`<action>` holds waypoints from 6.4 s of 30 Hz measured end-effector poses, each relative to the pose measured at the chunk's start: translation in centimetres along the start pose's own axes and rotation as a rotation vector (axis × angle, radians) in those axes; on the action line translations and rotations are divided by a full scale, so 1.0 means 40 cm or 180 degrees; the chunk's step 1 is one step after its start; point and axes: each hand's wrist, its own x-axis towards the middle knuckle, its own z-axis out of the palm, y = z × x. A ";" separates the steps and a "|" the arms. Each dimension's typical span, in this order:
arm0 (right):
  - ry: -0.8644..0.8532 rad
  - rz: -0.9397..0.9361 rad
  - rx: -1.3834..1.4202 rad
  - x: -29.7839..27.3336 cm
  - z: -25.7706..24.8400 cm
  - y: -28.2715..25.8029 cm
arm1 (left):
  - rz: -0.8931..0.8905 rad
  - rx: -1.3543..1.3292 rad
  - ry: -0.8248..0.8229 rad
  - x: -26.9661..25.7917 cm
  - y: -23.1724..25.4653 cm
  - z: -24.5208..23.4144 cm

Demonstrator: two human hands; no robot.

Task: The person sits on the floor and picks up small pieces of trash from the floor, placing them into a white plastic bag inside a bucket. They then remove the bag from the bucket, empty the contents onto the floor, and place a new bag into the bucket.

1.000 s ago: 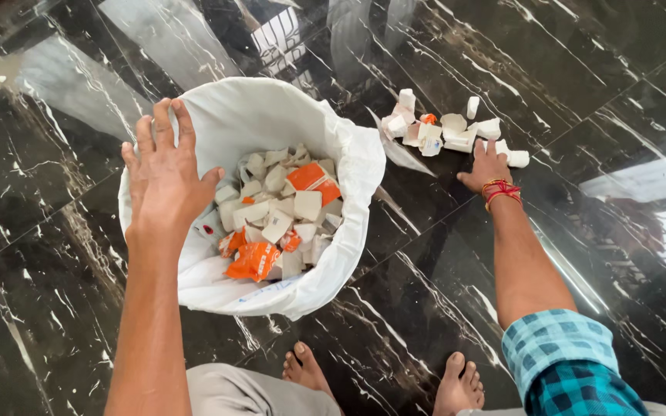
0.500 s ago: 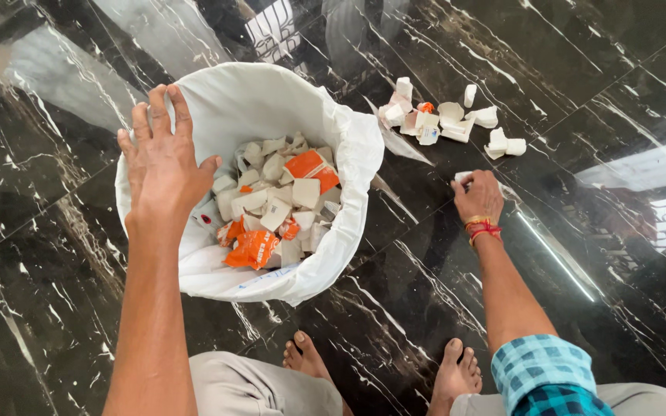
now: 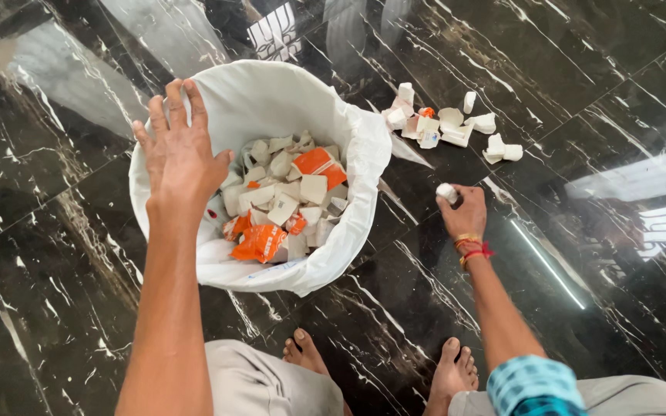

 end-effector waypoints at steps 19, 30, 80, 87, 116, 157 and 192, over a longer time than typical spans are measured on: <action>0.0420 -0.2072 0.1227 -0.244 -0.259 -0.713 | 0.0058 -0.0236 0.0080 0.001 -0.013 0.015; 0.0689 0.0098 0.2145 -0.271 -0.126 -0.752 | 0.0100 -0.0371 0.0067 -0.024 -0.040 -0.024; -0.1465 -0.1303 -0.1136 0.106 0.261 -0.181 | 0.0544 -0.0479 0.0533 0.154 -0.039 0.001; -0.1585 -0.1620 -0.1329 0.244 0.497 -0.127 | 0.0351 0.0159 0.0356 0.162 -0.007 0.001; -0.1038 -0.1315 -0.0654 0.058 0.237 -0.062 | 0.0577 -0.0836 0.0507 0.169 -0.056 0.003; -0.1057 -0.0557 -0.0136 -0.023 0.122 -0.072 | 0.0281 -0.0871 -0.0236 0.188 -0.030 -0.010; 0.0565 -0.0847 0.3611 -0.084 -0.276 -0.674 | 0.0367 -0.0850 -0.0117 0.182 -0.034 -0.005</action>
